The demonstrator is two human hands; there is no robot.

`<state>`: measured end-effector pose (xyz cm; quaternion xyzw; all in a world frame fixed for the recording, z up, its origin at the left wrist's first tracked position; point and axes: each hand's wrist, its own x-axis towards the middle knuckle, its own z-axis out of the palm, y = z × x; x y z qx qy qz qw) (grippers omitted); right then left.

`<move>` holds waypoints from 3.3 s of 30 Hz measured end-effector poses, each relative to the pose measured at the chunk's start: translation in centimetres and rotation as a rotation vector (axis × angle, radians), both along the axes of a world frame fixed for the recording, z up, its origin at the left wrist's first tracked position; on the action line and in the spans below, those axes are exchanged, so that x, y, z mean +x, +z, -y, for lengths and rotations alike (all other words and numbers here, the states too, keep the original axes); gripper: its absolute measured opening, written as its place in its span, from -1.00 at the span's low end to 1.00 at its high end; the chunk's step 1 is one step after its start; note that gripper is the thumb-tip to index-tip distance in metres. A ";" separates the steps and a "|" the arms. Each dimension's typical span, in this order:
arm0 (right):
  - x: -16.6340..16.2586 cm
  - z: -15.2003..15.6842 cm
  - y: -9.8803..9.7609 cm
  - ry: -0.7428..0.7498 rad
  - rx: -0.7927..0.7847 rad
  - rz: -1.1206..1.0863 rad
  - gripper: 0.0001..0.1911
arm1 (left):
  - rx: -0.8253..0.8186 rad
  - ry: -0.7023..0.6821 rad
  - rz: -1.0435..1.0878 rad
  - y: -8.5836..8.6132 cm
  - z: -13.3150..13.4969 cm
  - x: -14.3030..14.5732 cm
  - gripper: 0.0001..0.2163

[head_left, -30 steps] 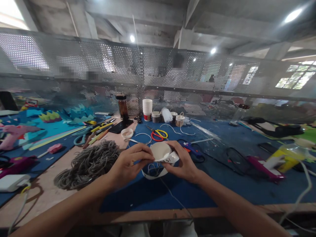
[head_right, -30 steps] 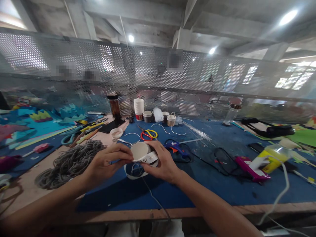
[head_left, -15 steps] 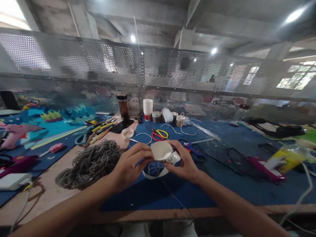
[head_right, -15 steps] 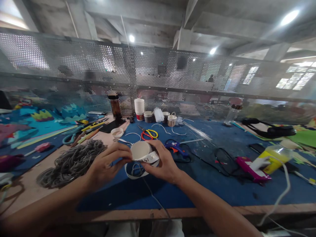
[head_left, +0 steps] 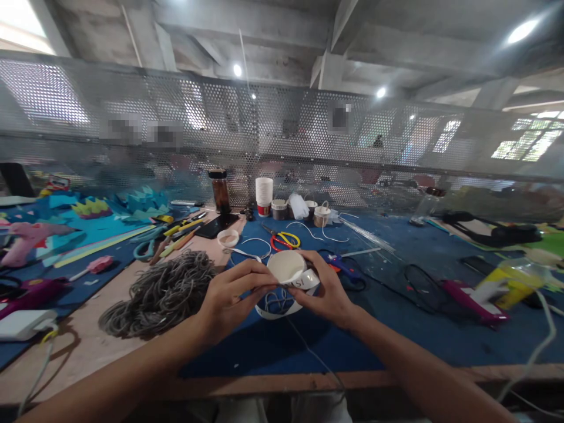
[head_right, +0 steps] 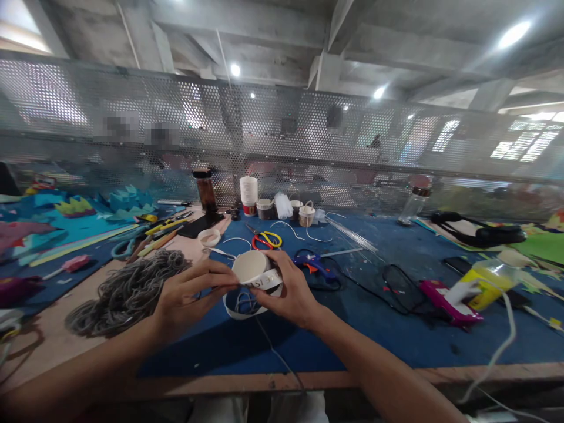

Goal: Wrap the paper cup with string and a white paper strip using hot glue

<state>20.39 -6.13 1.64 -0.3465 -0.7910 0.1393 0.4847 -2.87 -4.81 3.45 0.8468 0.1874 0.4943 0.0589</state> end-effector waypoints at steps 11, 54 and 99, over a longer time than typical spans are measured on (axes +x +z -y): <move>0.0 0.0 -0.2 -0.060 0.066 0.047 -0.33 | -0.055 0.043 0.000 0.0 0.1 0.8 -0.85; -0.4 0.0 -0.5 -0.083 0.138 0.119 -0.33 | -0.010 0.095 -0.044 0.2 1.1 1.9 -0.92; -0.4 0.0 -0.5 -0.061 0.035 0.007 -0.35 | -0.012 0.065 -0.049 0.4 0.5 1.1 -0.87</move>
